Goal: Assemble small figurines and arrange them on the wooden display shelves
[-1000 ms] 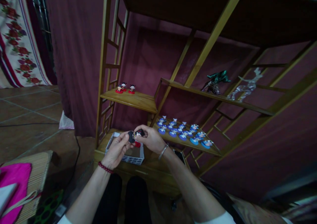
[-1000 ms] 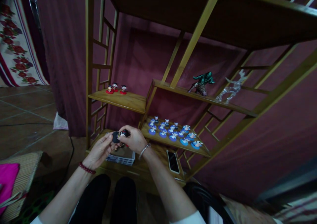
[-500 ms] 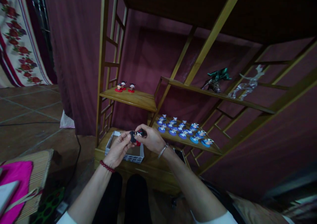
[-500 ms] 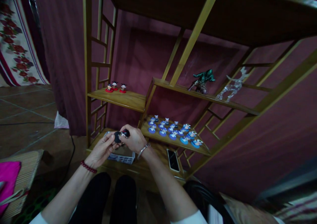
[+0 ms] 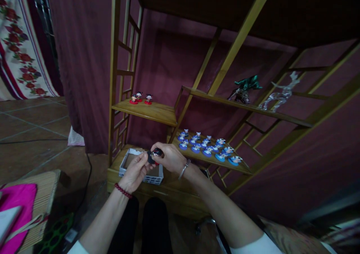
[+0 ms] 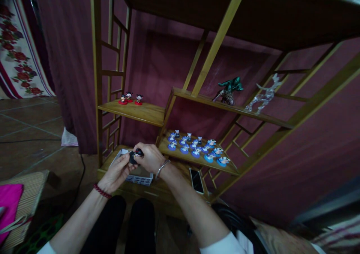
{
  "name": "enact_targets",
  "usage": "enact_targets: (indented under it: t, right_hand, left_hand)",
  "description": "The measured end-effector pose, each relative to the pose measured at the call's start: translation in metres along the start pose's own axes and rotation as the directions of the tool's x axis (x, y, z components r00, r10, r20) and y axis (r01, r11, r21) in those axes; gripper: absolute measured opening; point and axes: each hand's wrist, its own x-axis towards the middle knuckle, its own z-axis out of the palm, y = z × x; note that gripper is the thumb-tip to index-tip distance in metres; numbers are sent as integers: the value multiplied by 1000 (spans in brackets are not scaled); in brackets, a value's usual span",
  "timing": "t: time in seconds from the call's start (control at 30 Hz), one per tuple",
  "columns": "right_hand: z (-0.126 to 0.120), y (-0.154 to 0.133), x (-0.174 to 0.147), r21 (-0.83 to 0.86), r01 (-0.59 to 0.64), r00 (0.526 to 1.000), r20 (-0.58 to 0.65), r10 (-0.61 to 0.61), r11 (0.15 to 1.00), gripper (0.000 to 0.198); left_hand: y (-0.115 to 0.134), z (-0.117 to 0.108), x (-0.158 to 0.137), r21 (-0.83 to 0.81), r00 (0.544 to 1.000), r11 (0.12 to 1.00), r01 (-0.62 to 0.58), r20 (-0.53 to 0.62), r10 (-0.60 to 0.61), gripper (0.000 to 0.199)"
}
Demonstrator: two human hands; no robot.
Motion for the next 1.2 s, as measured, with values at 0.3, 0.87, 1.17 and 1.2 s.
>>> enact_targets:
  t: [0.3,0.87,1.17,1.2]
  right_hand:
    - [-7,-4,4,-101,97,984,158,-80,990,15]
    - [-1,-2,12,-114,159,979,147,-141,981,22]
    - [20,16,14,146,-53,998,-22,56,988,31]
    - [24,18,14,186,-68,997,-30,75,980,31]
  left_hand:
    - [-2,3,-3,-143,996,987,73,-42,-80,20]
    - [2,2,-5,-299,980,947,120,-118,-162,14]
    - [8,-5,-1,-247,986,962,117,-91,-143,16]
    - [8,-6,0,-246,985,962,120,-95,-147,16]
